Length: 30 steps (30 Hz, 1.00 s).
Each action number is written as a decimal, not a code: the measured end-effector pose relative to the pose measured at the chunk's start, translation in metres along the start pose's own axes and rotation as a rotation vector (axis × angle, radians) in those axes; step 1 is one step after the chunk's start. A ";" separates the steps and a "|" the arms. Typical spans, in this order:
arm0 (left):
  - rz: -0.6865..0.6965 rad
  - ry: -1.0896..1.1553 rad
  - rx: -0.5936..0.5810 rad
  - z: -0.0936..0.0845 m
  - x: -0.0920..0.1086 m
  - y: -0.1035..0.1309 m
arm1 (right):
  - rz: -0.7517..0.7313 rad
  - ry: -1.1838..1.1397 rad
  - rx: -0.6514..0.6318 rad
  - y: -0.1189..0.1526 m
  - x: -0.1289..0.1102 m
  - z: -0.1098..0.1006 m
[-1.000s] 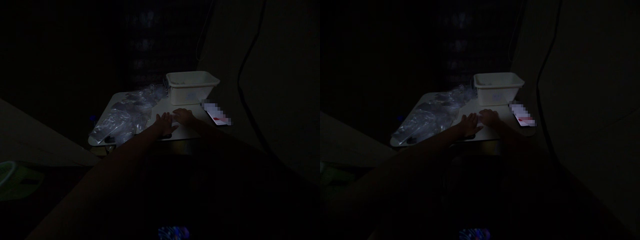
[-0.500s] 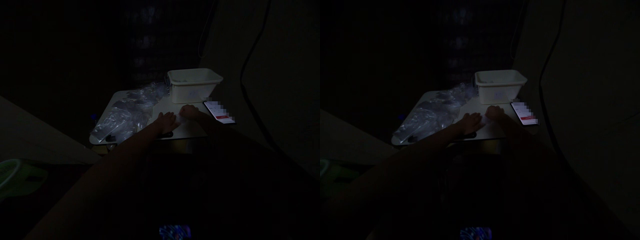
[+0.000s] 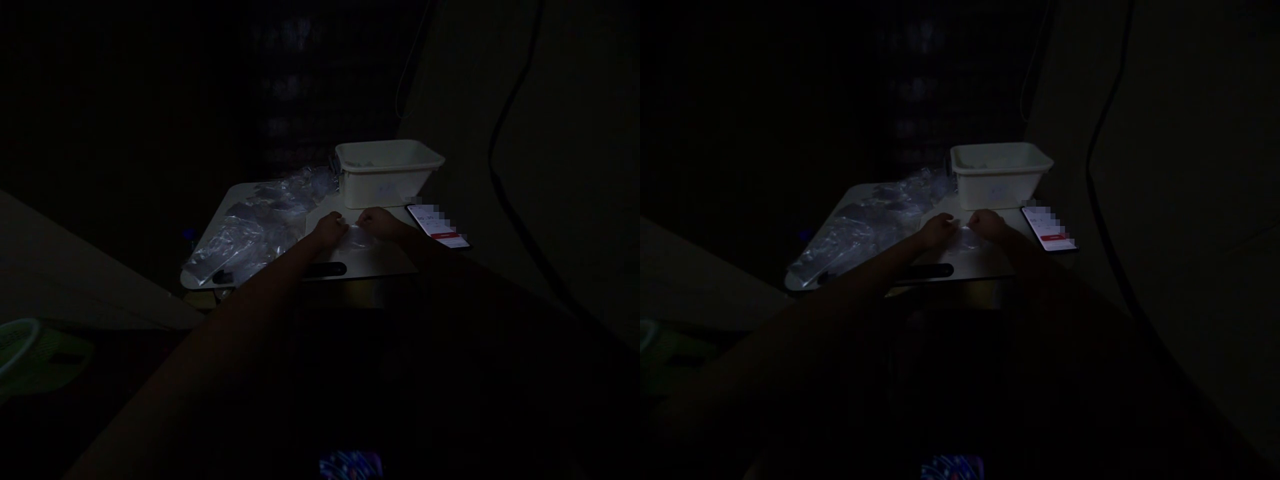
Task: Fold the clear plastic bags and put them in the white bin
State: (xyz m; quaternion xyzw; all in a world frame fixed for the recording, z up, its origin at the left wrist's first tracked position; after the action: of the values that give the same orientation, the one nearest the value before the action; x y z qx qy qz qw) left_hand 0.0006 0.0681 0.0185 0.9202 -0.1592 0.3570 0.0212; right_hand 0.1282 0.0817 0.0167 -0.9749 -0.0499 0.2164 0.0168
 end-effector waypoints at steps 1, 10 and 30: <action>-0.059 0.123 0.042 -0.002 -0.003 -0.001 | -0.024 -0.053 0.009 -0.001 -0.001 0.000; -0.275 0.765 0.144 -0.003 -0.017 -0.001 | 0.026 -0.589 0.036 0.002 -0.013 -0.009; -0.255 1.000 0.166 -0.009 -0.004 -0.001 | 0.260 -1.288 -0.101 0.008 -0.008 -0.004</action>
State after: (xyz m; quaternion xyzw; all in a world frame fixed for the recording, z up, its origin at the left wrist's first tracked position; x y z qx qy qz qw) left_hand -0.0076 0.0716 0.0232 0.6481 0.0127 0.7587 0.0647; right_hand 0.1239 0.0727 0.0233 -0.6481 0.0581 0.7541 -0.0886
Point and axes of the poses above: each hand's wrist, its own y-axis away from the middle knuckle, its own z-axis out of the palm, x = y × z, the point moved 4 cm from there along -y, towards the middle knuckle, and after that the axes turned 6 degrees about z, right-handed, at the moved point
